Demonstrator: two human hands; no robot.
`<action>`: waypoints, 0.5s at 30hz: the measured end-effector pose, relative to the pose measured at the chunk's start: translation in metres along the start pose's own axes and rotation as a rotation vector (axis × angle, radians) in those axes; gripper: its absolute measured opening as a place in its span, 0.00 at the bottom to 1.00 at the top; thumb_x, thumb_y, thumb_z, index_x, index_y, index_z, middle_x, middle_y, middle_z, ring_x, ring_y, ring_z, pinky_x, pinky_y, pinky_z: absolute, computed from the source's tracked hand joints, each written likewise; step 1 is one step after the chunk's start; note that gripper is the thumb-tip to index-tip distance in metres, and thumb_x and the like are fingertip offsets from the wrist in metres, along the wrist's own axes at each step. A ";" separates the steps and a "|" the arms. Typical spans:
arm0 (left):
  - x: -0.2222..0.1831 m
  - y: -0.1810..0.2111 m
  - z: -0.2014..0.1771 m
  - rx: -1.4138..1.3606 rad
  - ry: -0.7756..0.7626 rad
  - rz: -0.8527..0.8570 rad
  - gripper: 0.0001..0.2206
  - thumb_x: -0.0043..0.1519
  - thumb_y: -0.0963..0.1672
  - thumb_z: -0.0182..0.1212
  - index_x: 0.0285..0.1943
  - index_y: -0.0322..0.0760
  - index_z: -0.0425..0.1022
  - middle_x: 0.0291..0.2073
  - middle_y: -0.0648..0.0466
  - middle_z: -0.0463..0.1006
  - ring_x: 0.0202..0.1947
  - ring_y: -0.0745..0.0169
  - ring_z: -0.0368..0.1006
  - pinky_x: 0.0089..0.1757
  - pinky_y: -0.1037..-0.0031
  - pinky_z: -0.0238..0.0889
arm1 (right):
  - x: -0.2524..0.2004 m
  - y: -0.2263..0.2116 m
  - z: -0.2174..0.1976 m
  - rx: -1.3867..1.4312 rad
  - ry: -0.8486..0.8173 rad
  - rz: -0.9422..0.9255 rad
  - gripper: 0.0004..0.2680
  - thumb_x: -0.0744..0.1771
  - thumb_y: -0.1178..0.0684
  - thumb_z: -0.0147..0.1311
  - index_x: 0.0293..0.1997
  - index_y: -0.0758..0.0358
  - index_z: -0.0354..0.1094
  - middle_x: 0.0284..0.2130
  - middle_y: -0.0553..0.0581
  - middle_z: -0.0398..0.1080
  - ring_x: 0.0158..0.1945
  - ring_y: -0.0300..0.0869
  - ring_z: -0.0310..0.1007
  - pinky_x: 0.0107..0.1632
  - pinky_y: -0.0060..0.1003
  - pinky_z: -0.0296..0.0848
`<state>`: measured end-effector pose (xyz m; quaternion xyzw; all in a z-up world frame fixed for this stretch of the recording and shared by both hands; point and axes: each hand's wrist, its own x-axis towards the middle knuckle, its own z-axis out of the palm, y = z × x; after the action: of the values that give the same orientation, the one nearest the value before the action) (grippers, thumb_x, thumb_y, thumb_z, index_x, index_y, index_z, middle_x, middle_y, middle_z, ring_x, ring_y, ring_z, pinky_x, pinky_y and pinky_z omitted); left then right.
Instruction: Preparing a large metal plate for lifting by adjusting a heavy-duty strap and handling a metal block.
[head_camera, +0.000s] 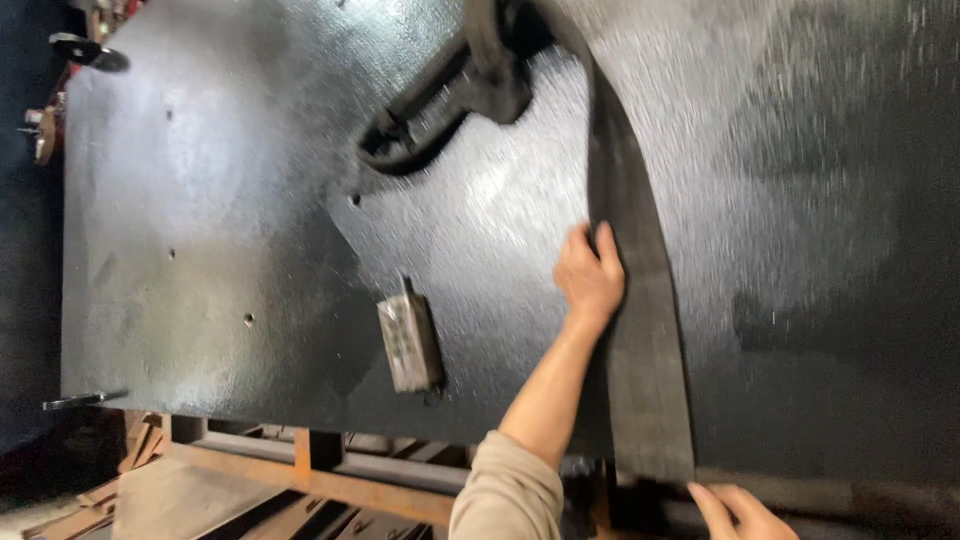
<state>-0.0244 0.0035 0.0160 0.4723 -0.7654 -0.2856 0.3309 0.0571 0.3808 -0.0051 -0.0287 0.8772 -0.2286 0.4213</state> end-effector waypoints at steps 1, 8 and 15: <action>0.001 -0.004 0.003 0.054 0.022 0.087 0.13 0.68 0.46 0.59 0.53 0.29 0.73 0.36 0.39 0.79 0.37 0.36 0.74 0.41 0.52 0.63 | 0.012 0.005 -0.004 0.104 0.127 -0.149 0.08 0.65 0.50 0.65 0.41 0.62 0.80 0.31 0.57 0.79 0.35 0.41 0.78 0.45 0.33 0.77; 0.023 0.018 -0.012 0.051 -0.065 0.081 0.18 0.63 0.42 0.60 0.61 0.28 0.69 0.48 0.38 0.73 0.51 0.37 0.67 0.52 0.51 0.56 | 0.102 -0.403 -0.078 0.091 0.305 -1.069 0.27 0.68 0.51 0.54 0.72 0.81 0.51 0.71 0.80 0.52 0.75 0.68 0.49 0.74 0.51 0.50; 0.172 -0.012 -0.097 -0.253 -0.287 0.051 0.12 0.56 0.40 0.63 0.48 0.31 0.75 0.43 0.41 0.76 0.47 0.37 0.72 0.50 0.53 0.63 | 0.231 -0.509 -0.004 -0.626 0.451 -1.184 0.22 0.66 0.48 0.58 0.68 0.60 0.58 0.69 0.71 0.56 0.72 0.65 0.51 0.71 0.57 0.51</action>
<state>-0.0001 -0.1706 0.1074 0.3617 -0.7745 -0.4354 0.2824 -0.1668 -0.1290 0.0453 -0.5728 0.8046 -0.1565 0.0060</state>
